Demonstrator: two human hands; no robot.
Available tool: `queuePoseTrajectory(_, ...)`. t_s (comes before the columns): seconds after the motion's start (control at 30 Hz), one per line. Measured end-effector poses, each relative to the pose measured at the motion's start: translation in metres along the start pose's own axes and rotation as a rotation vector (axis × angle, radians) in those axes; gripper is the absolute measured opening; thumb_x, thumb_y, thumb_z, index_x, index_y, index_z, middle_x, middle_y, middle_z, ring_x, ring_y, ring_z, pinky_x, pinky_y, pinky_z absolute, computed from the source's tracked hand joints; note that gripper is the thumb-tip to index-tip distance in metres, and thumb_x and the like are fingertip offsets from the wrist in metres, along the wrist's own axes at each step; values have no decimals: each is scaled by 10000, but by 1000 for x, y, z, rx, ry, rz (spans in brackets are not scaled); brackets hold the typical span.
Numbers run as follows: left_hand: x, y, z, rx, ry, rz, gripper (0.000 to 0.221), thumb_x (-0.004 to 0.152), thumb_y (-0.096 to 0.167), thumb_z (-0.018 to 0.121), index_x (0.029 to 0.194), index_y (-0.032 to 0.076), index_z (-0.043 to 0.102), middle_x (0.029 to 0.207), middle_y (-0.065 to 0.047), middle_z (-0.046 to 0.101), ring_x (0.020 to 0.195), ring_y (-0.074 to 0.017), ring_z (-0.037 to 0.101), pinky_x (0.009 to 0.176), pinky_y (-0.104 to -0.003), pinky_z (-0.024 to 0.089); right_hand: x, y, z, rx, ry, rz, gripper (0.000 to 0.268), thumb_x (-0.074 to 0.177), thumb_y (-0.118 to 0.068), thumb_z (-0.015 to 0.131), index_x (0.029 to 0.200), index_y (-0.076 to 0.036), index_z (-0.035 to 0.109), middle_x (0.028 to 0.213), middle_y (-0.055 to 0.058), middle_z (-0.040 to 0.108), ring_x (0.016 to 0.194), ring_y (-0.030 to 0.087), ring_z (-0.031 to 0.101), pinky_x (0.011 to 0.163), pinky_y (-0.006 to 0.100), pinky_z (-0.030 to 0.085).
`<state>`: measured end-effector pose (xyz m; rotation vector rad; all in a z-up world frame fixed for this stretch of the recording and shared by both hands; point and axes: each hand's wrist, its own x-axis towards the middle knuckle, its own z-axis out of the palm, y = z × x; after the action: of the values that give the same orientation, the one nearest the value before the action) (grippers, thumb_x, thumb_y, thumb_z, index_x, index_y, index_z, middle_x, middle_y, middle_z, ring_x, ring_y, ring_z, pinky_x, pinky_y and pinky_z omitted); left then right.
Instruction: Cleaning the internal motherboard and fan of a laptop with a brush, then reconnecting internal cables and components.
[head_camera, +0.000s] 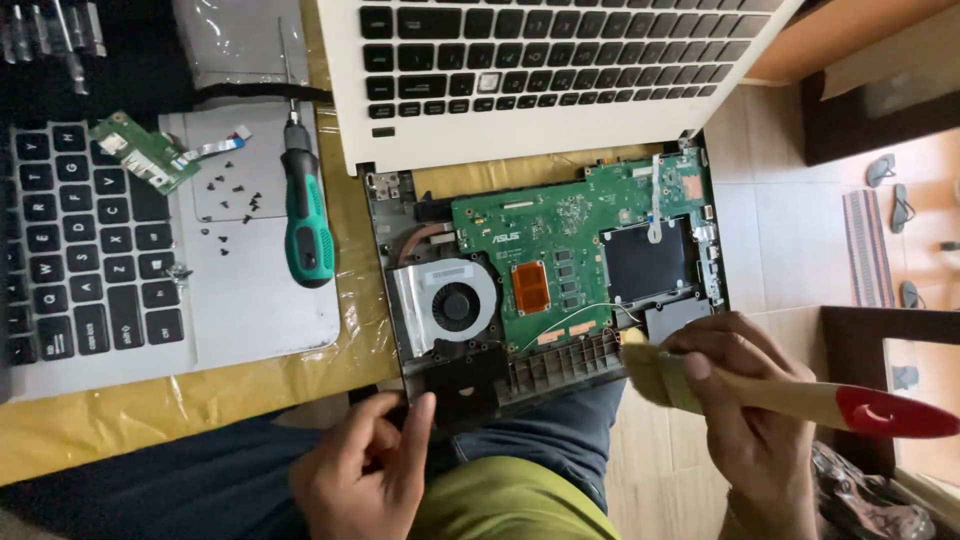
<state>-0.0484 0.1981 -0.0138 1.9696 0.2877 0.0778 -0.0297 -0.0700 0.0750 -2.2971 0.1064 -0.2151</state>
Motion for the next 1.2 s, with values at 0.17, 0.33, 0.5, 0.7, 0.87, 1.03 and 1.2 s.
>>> queuePoseTrajectory(0.17,10,13,-7,150,167,145,159,804,104,841,891,26,734,450,25,501,382,-95,399,419,-236,334,0,18,2,-81,15,15,215,881,-72,680,1030,83,679,954,163,707,607,171,601,535,252,474)
queuePoseTrajectory(0.33,17,13,-4,107,-54,-36,329,701,229,895,614,55,630,425,16,594,359,-76,466,388,-224,322,-8,-8,63,-202,-232,-595,219,797,-345,835,868,-142,794,962,-6,770,915,172,718,752,310,630)
queuePoseTrajectory(0.5,19,10,1,114,-57,21,430,673,271,931,562,47,581,411,9,549,347,-86,448,379,-225,356,2,7,22,-370,-123,-391,68,816,-136,798,803,-78,767,972,66,774,830,173,712,653,276,600)
queuePoseTrajectory(0.7,22,4,-1,-56,-179,-282,364,703,173,928,572,-3,638,421,-72,656,338,-139,606,375,-237,473,-13,-1,56,-505,64,-521,48,848,-69,809,855,-42,770,942,106,787,788,184,722,607,288,606)
queuePoseTrajectory(0.87,20,2,0,-98,-164,-279,348,696,138,923,566,-21,641,416,-82,639,325,-140,587,359,-245,529,-7,-5,50,-224,-30,-713,115,803,-105,846,878,-56,772,932,76,775,828,186,748,685,278,643)
queuePoseTrajectory(1.03,24,6,-3,-23,-167,-186,386,690,222,922,523,20,639,386,-58,676,307,-131,661,345,-225,475,-6,2,12,-585,83,-233,52,852,-57,803,813,-28,785,936,107,794,819,200,734,630,290,577)
queuePoseTrajectory(1.2,21,-2,0,-131,-187,-305,356,701,114,920,557,-36,631,431,-103,669,347,-158,617,387,-249,514,-18,0,64,-347,31,-680,99,837,-86,804,918,-74,748,894,88,764,754,175,709,608,282,612)
